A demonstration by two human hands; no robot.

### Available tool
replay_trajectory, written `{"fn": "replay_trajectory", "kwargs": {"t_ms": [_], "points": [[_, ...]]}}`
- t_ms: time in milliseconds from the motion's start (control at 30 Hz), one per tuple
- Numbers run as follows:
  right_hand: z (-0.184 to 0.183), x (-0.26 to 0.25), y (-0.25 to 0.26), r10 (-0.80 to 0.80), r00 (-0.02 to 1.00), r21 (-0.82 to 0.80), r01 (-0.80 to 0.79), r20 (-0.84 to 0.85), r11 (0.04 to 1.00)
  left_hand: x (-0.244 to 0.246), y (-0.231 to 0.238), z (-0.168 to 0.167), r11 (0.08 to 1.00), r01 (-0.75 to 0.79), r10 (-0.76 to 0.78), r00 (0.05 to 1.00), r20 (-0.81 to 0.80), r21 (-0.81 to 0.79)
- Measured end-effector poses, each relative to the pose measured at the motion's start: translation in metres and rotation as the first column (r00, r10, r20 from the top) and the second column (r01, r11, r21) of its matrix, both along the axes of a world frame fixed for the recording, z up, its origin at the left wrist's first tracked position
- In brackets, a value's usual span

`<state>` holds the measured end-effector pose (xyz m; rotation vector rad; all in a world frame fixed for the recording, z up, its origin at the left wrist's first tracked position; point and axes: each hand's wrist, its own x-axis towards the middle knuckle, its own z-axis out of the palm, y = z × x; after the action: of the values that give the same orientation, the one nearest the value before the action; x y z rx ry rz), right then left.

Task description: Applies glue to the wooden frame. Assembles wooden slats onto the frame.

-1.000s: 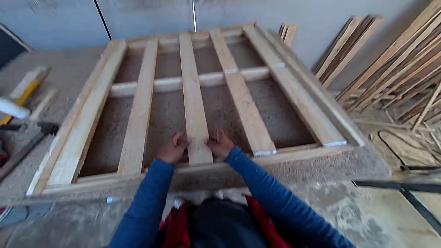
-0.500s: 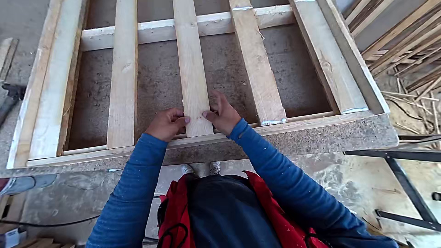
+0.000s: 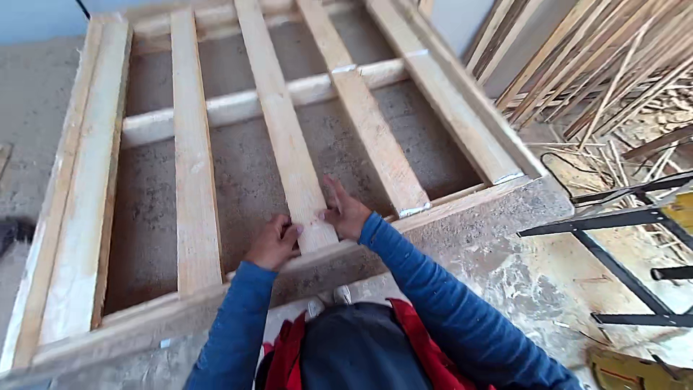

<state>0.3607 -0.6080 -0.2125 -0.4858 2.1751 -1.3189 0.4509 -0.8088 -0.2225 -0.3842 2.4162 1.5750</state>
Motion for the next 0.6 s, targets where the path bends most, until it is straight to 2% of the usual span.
{"fn": "replay_trajectory", "kwargs": {"t_ms": [67, 133, 167, 233, 300, 333, 400, 467, 533, 600], "points": [[0.008, -0.001, 0.000, -0.003, 0.999, 0.150, 0.008, -0.033, 0.989, -0.012, -0.005, -0.009, 0.994, 0.054, -0.052, 0.998, 0.024, -0.095], [0.023, -0.001, 0.003, 0.023, 0.999, 0.345, -0.009, -0.038, 0.939, -0.021, -0.004, -0.029, 0.975, 0.076, -0.076, 0.997, 0.009, -0.207], [0.030, -0.005, 0.006, 0.022, 0.997, 0.412, 0.009, -0.071, 0.911, -0.020, -0.003, -0.031, 0.967, 0.047, -0.066, 0.996, -0.068, -0.251], [0.045, -0.021, 0.016, -0.045, 0.964, 0.462, 0.167, -0.263, 0.871, -0.007, -0.004, -0.019, 0.964, -0.058, -0.026, 0.951, -0.307, -0.260], [0.051, -0.041, 0.033, -0.124, 0.898, 0.493, 0.343, -0.422, 0.800, 0.016, -0.001, -0.006, 0.969, -0.153, 0.048, 0.886, -0.460, -0.194], [0.048, -0.054, 0.040, -0.145, 0.885, 0.537, 0.390, -0.442, 0.748, 0.022, 0.003, 0.001, 0.974, -0.171, 0.080, 0.873, -0.482, -0.148], [0.038, -0.076, 0.048, -0.148, 0.913, 0.658, 0.379, -0.379, 0.651, 0.026, 0.019, 0.021, 0.988, -0.139, 0.093, 0.881, -0.463, -0.066], [0.032, -0.090, 0.051, -0.151, 0.920, 0.703, 0.376, -0.362, 0.604, 0.020, 0.039, 0.037, 0.997, -0.071, 0.073, 0.902, -0.425, 0.020], [0.036, -0.099, 0.058, -0.167, 0.930, 0.690, 0.357, -0.328, 0.630, 0.009, 0.061, 0.043, 0.992, -0.039, 0.082, 0.918, -0.389, 0.118], [0.045, -0.107, 0.067, -0.165, 0.957, 0.642, 0.283, -0.239, 0.713, -0.014, 0.083, 0.040, 0.970, -0.063, 0.140, 0.934, -0.329, 0.236]]}}
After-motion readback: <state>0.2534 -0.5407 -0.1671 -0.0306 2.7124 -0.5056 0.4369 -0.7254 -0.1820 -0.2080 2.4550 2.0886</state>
